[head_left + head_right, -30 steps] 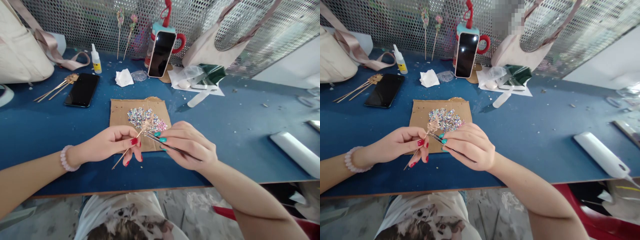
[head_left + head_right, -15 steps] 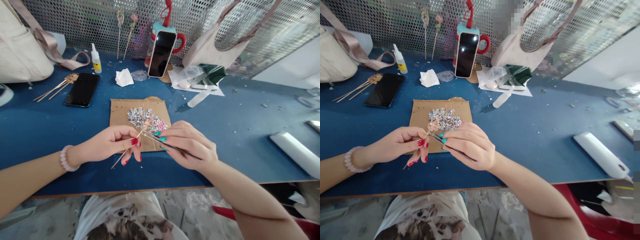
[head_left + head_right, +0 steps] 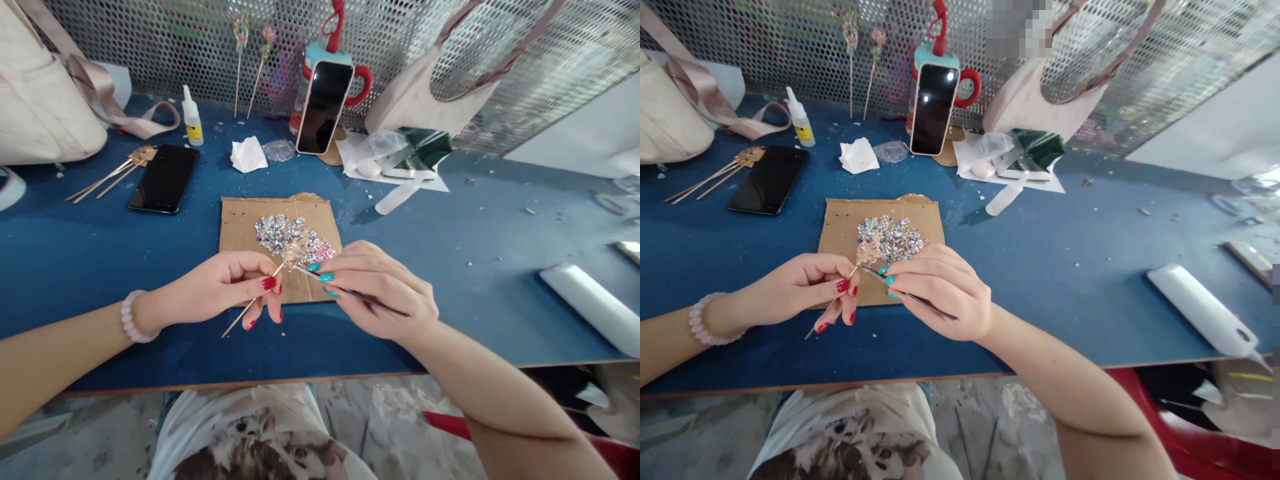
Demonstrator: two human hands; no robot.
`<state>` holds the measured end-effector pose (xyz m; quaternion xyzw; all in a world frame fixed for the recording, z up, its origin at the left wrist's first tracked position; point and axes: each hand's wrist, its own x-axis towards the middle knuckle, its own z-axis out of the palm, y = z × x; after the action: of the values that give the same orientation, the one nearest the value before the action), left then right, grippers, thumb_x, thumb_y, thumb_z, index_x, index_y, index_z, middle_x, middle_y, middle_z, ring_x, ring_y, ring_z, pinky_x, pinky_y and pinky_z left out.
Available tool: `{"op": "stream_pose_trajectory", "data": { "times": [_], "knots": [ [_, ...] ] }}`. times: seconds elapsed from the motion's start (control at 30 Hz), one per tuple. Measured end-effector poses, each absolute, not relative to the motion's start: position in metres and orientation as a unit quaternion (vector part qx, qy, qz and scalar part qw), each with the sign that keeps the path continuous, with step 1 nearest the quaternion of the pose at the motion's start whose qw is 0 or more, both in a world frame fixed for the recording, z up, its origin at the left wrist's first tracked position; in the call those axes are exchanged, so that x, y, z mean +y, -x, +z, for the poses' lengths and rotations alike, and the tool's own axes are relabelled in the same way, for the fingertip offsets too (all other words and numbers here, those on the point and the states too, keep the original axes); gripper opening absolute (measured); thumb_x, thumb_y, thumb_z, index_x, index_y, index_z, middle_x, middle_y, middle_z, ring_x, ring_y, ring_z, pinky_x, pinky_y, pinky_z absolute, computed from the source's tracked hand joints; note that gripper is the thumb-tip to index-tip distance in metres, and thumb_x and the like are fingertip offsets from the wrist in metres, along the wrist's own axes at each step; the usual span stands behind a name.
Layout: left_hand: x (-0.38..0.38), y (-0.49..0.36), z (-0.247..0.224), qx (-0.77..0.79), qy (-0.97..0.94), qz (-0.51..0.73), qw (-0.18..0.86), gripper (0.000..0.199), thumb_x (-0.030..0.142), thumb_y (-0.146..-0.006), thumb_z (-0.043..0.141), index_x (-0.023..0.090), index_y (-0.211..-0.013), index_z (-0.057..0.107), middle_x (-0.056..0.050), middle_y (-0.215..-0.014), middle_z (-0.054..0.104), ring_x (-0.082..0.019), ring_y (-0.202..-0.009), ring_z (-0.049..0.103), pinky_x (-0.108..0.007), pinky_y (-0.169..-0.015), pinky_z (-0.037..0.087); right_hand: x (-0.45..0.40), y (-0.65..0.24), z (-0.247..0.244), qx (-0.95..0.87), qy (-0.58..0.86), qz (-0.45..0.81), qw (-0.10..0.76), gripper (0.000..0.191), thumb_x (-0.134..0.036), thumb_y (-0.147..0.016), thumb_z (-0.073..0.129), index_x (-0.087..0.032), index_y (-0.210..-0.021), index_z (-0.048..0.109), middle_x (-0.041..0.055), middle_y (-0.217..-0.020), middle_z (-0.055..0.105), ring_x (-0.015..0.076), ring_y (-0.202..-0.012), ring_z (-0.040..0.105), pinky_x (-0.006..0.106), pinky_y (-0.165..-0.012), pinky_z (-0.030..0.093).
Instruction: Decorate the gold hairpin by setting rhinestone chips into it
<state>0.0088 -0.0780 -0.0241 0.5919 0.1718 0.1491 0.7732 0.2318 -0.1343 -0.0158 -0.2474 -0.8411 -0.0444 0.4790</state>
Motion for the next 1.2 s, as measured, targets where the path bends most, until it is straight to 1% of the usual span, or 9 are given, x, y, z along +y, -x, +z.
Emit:
{"op": "stream_pose_trajectory", "data": {
  "times": [0.17,0.3,0.43,0.57,0.87,1.2],
  "knots": [
    [-0.0774,-0.0085,-0.024,0.168,-0.6,0.154,0.767,0.02,0.032,-0.092,0.057,0.015,-0.082,0.055,-0.001,-0.073,0.07,-0.005,-0.047,0.057,-0.015,-0.046,0.044,-0.1328,-0.2321,-0.0172,-0.843,0.245,-0.044,0.476,0.012,-0.006,-0.081,0.061,-0.014,-0.09,0.061,0.01,-0.08,0.072,0.0157,-0.069,0.068,0.032,-0.06,0.057],
    [-0.0781,-0.009,-0.0231,0.17,-0.594,0.158,0.77,0.02,0.032,-0.091,0.057,0.015,-0.082,0.055,-0.001,-0.073,0.07,-0.005,-0.047,0.057,-0.015,-0.045,0.044,-0.1327,-0.2325,-0.0178,-0.845,0.247,-0.042,0.472,0.01,-0.006,-0.081,0.061,-0.013,-0.089,0.061,0.0113,-0.08,0.072,0.0162,-0.07,0.068,0.032,-0.061,0.057],
    [-0.0791,-0.0084,-0.0229,0.171,-0.592,0.158,0.772,0.021,0.033,-0.091,0.058,0.015,-0.082,0.053,0.0,-0.071,0.07,-0.005,-0.047,0.057,-0.015,-0.045,0.044,-0.134,-0.2335,-0.0171,-0.848,0.244,-0.07,0.466,0.007,-0.008,-0.082,0.061,-0.012,-0.088,0.061,0.0116,-0.08,0.073,0.0164,-0.07,0.069,0.033,-0.062,0.058],
    [-0.0791,-0.0081,-0.0243,0.159,-0.587,0.16,0.777,0.019,0.032,-0.091,0.057,0.015,-0.083,0.054,0.0,-0.072,0.07,-0.005,-0.048,0.058,-0.014,-0.045,0.044,-0.1353,-0.2341,-0.015,-0.854,0.232,-0.091,0.456,0.01,-0.005,-0.079,0.065,-0.009,-0.087,0.061,0.0134,-0.078,0.073,0.0186,-0.069,0.069,0.034,-0.062,0.058],
    [-0.0792,-0.0082,-0.0237,0.159,-0.586,0.161,0.778,0.022,0.035,-0.09,0.058,0.015,-0.084,0.054,0.0,-0.072,0.071,-0.005,-0.048,0.058,-0.014,-0.044,0.044,-0.1373,-0.2337,-0.0111,-0.863,0.225,-0.107,0.44,0.006,-0.008,-0.082,0.063,-0.011,-0.086,0.06,0.0118,-0.078,0.073,0.0172,-0.068,0.069,0.032,-0.06,0.058],
    [-0.0795,-0.0081,-0.0227,0.164,-0.586,0.153,0.779,0.017,0.029,-0.092,0.057,0.015,-0.083,0.052,0.001,-0.072,0.071,-0.004,-0.047,0.058,-0.014,-0.045,0.043,-0.1371,-0.2333,-0.0125,-0.864,0.223,-0.11,0.438,0.004,-0.007,-0.082,0.062,-0.01,-0.084,0.061,0.0123,-0.077,0.073,0.0172,-0.067,0.069,0.032,-0.059,0.058]
  ]
}}
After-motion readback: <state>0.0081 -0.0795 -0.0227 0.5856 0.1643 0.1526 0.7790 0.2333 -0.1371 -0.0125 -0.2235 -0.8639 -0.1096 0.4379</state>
